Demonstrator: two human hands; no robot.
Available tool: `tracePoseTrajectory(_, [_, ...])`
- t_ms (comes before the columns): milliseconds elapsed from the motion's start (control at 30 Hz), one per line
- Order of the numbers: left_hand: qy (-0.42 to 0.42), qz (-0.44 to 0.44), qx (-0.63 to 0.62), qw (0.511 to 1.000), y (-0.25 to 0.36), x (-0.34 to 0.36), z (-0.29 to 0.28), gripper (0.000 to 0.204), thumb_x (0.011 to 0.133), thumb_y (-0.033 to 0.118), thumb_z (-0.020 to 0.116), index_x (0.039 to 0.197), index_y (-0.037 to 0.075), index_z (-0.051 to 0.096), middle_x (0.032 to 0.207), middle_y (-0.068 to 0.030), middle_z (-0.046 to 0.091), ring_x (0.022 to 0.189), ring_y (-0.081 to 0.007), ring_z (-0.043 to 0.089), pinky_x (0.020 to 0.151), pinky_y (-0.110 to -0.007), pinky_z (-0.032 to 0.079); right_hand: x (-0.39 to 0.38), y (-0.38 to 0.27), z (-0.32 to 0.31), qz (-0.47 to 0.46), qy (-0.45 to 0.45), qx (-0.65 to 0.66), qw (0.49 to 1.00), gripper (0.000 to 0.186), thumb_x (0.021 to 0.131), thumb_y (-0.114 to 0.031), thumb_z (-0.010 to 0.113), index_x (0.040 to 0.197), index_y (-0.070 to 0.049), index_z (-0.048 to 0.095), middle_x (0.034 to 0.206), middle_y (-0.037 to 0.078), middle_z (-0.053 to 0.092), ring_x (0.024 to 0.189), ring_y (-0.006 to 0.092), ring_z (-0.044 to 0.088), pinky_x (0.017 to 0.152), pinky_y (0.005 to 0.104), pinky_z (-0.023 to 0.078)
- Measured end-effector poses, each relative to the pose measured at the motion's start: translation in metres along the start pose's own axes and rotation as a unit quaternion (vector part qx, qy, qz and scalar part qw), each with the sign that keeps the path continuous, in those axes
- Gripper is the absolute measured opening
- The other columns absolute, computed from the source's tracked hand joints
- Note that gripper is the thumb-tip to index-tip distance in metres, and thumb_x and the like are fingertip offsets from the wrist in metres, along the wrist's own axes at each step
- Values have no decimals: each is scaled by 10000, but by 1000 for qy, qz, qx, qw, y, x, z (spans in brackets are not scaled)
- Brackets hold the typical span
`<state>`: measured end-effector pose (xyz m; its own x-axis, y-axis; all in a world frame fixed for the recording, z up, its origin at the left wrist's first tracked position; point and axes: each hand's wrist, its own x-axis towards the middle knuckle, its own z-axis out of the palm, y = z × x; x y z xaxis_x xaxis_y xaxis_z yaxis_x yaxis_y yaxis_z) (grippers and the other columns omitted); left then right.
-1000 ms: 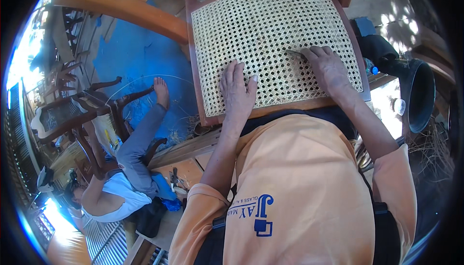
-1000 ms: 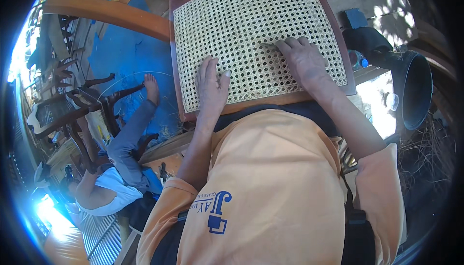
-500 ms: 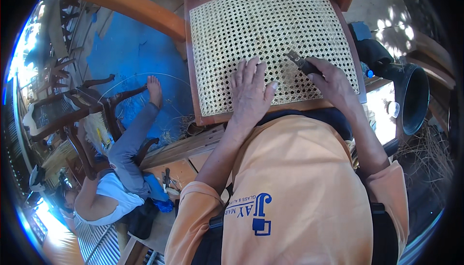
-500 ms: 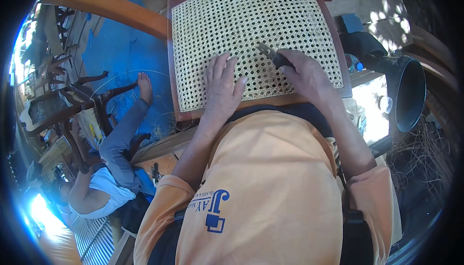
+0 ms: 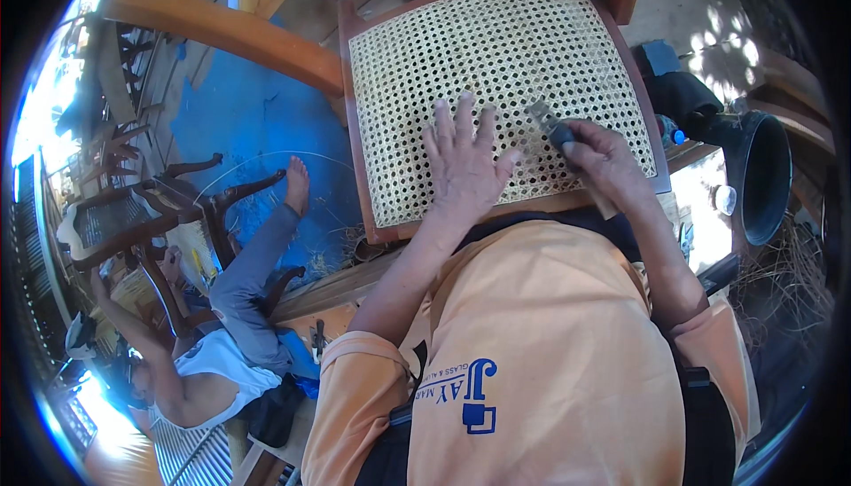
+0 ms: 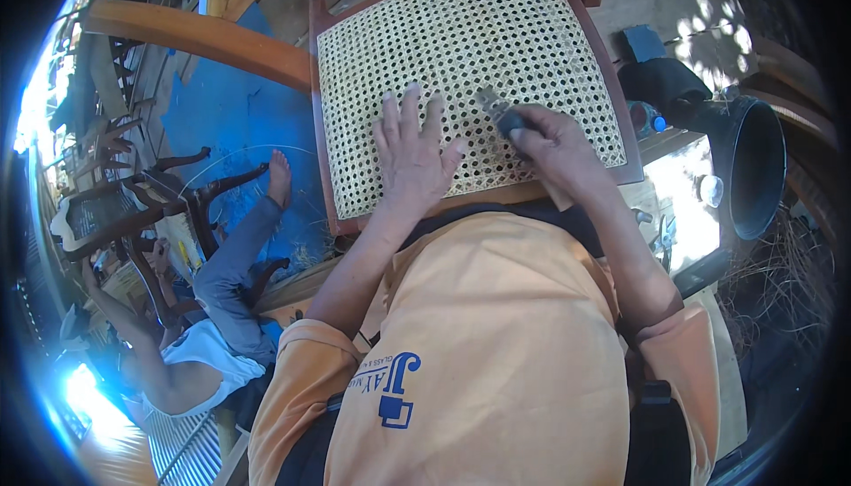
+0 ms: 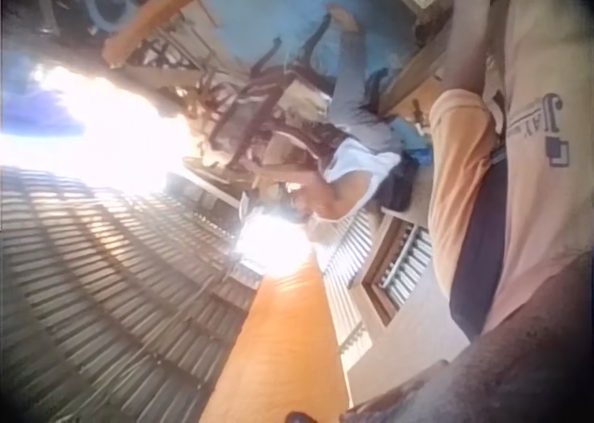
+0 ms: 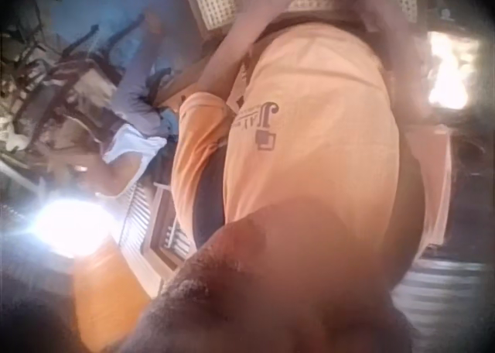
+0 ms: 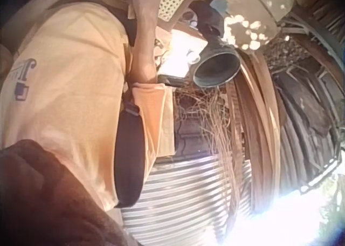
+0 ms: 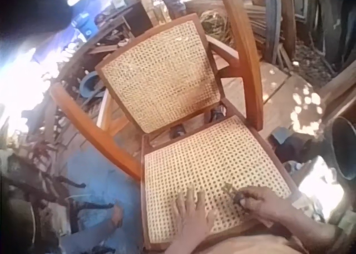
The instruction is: The user is weaving or repairing the rattan cane webbing on the seat of a wooden chair.
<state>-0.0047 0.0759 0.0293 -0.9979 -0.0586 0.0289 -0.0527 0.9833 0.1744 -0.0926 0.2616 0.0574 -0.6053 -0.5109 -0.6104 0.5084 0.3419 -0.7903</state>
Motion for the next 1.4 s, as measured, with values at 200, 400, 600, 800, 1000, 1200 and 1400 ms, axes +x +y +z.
tracePoseTrajectory(200, [-64,-83,-1,994,-21,9,18,600,839,429,441,1258,3,381,1328,-195,292,1246,-418,207,972,-554,176,12,18,-48,-52,161,13,986,323,845,-107,491,1148,1,513,823,-7,572,669,48,504,597,183,423])
tracePoseTrajectory(400, [-112,-92,-1,989,-22,-24,12,615,826,440,442,1275,28,360,1326,-204,291,1225,-411,226,984,-554,153,22,45,-60,-90,210,-20,973,319,852,-128,495,1142,4,517,816,-19,565,677,35,491,623,172,408])
tracePoseTrajectory(600, [-153,-89,9,984,-19,-49,-13,596,820,436,451,1277,61,376,1343,-187,270,1252,-402,186,999,-531,129,25,44,-61,-114,226,3,968,318,853,-146,498,1133,3,521,815,-23,557,676,35,487,630,182,413])
tracePoseTrajectory(800, [-168,-27,7,985,19,-11,-5,626,824,495,420,1285,73,374,1349,-176,270,1263,-394,179,990,-550,147,28,47,-64,-100,221,22,970,309,854,-150,504,1123,1,525,839,-18,567,684,36,495,641,181,417])
tracePoseTrajectory(1000, [-90,41,-6,995,22,27,30,622,836,508,388,1287,81,378,1343,-169,287,1254,-404,199,980,-555,161,29,47,-63,-96,218,12,971,307,856,-154,506,1120,0,526,861,-11,573,722,35,503,666,181,420])
tracePoseTrajectory(1200, [-147,69,-34,986,30,-2,14,618,821,494,433,1290,96,381,1344,-157,289,1237,-402,228,962,-550,176,30,47,-67,-100,225,2,969,306,855,-156,509,1122,-6,524,845,-14,572,700,32,502,647,180,424])
tracePoseTrajectory(1400, [-79,39,-14,996,24,15,28,611,813,498,440,1268,93,402,1336,-178,290,1216,-392,250,946,-532,186,32,49,-66,-93,220,9,971,299,856,-160,507,1117,-16,525,838,-14,565,686,36,503,628,184,438])
